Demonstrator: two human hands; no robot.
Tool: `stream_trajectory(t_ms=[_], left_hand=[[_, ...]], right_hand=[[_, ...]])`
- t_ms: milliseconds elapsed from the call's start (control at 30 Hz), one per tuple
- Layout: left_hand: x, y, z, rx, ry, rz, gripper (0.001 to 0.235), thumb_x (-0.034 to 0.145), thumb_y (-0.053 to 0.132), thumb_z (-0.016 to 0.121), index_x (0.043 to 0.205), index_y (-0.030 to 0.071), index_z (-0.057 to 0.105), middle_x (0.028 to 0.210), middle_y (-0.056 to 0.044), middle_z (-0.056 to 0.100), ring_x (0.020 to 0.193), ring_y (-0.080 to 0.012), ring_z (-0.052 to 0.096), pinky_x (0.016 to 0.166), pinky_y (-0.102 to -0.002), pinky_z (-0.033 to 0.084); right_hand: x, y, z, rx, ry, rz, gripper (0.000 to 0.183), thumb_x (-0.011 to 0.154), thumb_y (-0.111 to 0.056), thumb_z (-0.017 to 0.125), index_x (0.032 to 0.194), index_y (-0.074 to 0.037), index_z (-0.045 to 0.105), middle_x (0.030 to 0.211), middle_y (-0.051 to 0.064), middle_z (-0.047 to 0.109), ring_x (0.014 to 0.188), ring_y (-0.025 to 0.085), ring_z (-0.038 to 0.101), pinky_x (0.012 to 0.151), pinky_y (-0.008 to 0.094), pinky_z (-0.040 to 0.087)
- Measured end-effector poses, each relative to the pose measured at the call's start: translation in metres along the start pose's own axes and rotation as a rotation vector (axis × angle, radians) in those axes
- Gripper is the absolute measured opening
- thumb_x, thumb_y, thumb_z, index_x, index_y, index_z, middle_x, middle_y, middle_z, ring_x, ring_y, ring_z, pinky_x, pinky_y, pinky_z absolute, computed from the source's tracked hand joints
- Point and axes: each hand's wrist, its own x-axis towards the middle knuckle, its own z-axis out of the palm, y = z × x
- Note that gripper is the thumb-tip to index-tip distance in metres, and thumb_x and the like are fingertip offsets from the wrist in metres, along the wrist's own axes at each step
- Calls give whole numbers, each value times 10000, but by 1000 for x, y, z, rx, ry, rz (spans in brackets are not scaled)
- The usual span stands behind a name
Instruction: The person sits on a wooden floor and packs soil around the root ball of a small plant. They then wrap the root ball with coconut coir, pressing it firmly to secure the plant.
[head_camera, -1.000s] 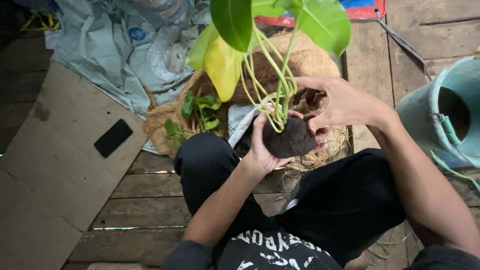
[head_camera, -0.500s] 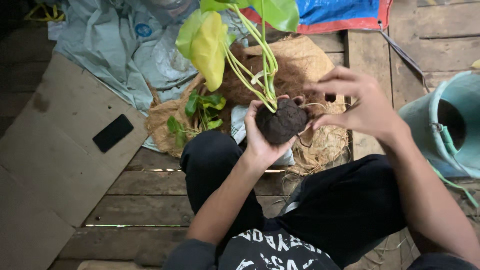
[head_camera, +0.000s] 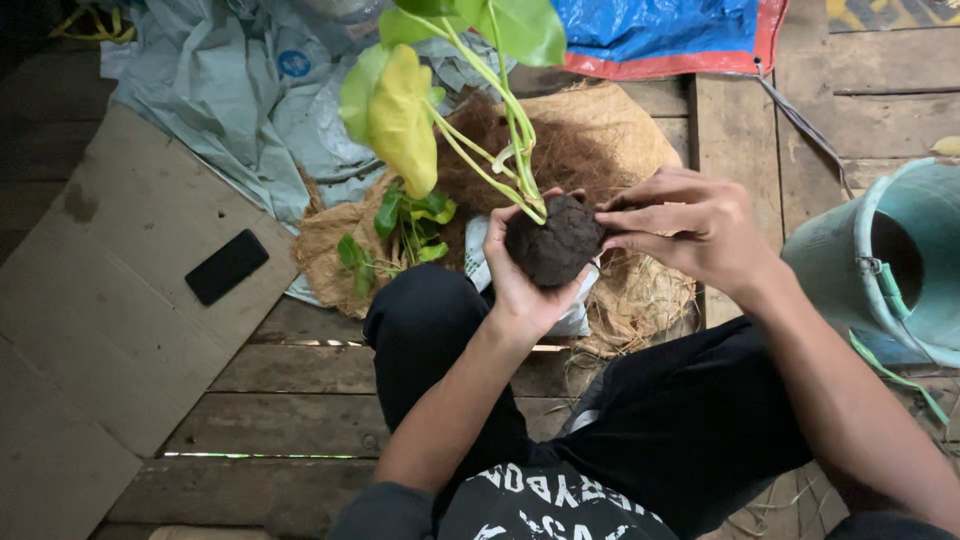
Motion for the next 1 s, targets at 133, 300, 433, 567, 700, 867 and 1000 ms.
stream_trajectory(t_ms=[133,300,433,567,700,867,1000], left_hand=[[0,-1,-4,-17,14,14,424,953,445,533,1185,115,663,1208,-116,697,1095,-292,685,906,-479,596],[-2,3,-7,-19,-6,18,500,954,533,498,1202,137,674,1179,-88,708,1058,-281,701,797,-472,617],[-4,5,-7,17,-28,3,574,957,620,482,1204,138,673,1193,-93,704,1083,-287,691,819,-472,607],[-5,-2,-10,36,-80,-6,633,984,688,486,1220,126,660,1208,-107,676,1116,-296,667,898,-499,593],[-4,-1,-11,30,-39,-35,580,1010,640,497,1235,128,651,1234,-106,668,1145,-306,655,930,-508,577],[-3,0,-12,6,-64,-25,615,963,672,499,1207,132,662,1205,-112,681,1122,-312,658,892,-515,582],[-3,3,-12,2,-120,-54,584,997,628,495,1243,120,646,1245,-112,668,1143,-306,652,900,-513,585]], right_hand=[[-2,1,9,49,19,29,319,791,-111,884,1099,-123,803,1074,107,745,909,239,722,762,340,589],[1,-1,7,90,17,-23,410,739,-122,894,1135,-128,789,1069,123,727,941,260,691,798,362,556],[3,-3,4,59,14,-108,425,710,-127,897,1119,-103,782,1100,127,721,968,270,682,823,374,547],[-1,-4,6,59,28,-119,363,727,-129,898,1065,-69,780,1127,108,748,934,244,694,789,358,540],[-2,-4,8,43,24,-104,352,725,-152,901,1045,-66,782,1116,101,749,925,246,699,779,360,535],[-1,-1,1,44,1,-140,364,711,-154,895,1051,-74,793,1136,95,752,905,241,676,772,355,532],[3,-4,3,36,18,-137,380,721,-162,904,1074,-79,788,1129,82,748,905,238,666,780,350,526]])
